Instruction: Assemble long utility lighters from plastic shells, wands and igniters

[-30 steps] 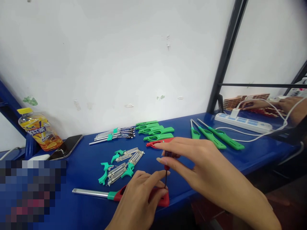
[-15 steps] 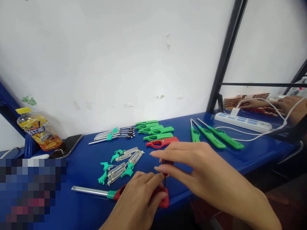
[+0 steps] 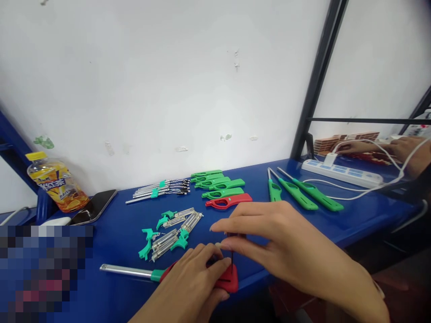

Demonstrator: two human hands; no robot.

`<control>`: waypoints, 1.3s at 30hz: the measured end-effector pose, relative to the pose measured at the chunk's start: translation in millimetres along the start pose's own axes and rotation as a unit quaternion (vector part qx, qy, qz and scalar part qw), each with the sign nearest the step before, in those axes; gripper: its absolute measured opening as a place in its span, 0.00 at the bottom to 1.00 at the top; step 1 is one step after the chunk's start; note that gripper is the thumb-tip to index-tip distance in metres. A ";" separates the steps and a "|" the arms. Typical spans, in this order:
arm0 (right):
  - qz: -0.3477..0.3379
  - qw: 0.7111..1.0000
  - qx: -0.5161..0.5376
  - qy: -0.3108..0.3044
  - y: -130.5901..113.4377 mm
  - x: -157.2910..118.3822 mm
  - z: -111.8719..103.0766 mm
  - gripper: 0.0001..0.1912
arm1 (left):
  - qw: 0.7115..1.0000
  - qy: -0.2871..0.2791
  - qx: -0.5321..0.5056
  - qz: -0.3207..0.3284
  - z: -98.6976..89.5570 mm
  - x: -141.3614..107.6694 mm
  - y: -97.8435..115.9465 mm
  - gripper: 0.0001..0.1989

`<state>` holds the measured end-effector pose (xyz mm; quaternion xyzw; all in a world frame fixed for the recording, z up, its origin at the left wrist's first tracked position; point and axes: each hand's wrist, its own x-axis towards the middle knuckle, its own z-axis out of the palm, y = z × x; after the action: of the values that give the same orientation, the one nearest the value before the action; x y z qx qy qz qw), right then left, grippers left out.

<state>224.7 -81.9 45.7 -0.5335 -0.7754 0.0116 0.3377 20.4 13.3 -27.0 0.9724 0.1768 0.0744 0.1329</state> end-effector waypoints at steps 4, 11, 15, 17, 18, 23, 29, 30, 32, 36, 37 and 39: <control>0.010 1.000 -0.014 0.004 7.0 5.5 1.1 0.06 | 1.000 -0.001 0.018 -0.014 5.4 4.9 -1.0 0.23; 0.025 0.999 0.011 0.045 30.0 18.9 2.7 0.07 | 0.997 0.003 0.022 -0.078 14.0 24.2 3.4 0.20; 0.046 0.996 -0.007 0.070 36.7 19.7 0.8 0.17 | 0.997 0.028 0.015 -0.075 17.1 27.2 1.4 0.20; 0.043 0.998 0.001 0.054 36.5 18.0 -2.0 0.17 | 0.996 0.031 0.021 -0.079 16.2 28.8 1.4 0.20; 0.039 0.998 0.012 0.045 35.8 17.1 -3.5 0.17 | 0.996 0.029 0.026 -0.082 15.5 29.6 1.8 0.20; 0.056 0.990 0.132 0.004 33.2 19.6 -3.6 0.12 | 0.996 0.029 0.037 -0.081 15.4 30.4 3.8 0.19; 0.076 0.965 0.250 -0.013 45.4 31.5 12.4 0.18 | 0.996 0.037 0.029 -0.076 17.7 28.3 2.2 0.18; 0.081 0.965 0.248 -0.006 46.8 32.2 14.4 0.18 | 0.996 0.034 0.028 -0.076 17.2 28.3 1.8 0.18; 0.091 0.966 0.241 0.005 47.8 32.5 17.2 0.18 | 0.996 0.029 0.028 -0.078 16.0 27.8 0.7 0.19; 0.104 0.966 0.237 0.020 45.2 31.8 18.5 0.20 | 0.996 0.031 0.016 -0.085 15.4 24.0 -2.8 0.21; 0.104 0.965 0.241 0.016 44.8 31.9 18.3 0.19 | 0.996 0.037 0.008 -0.085 15.8 22.9 -3.9 0.22; 0.100 0.960 0.262 -0.004 45.8 32.0 17.5 0.19 | 0.995 0.051 -0.009 -0.081 17.1 21.7 -5.7 0.24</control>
<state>246.4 -29.5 31.3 -0.5009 -0.6892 0.2504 0.4599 41.9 22.4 -42.8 0.9487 0.2604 0.1149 0.1379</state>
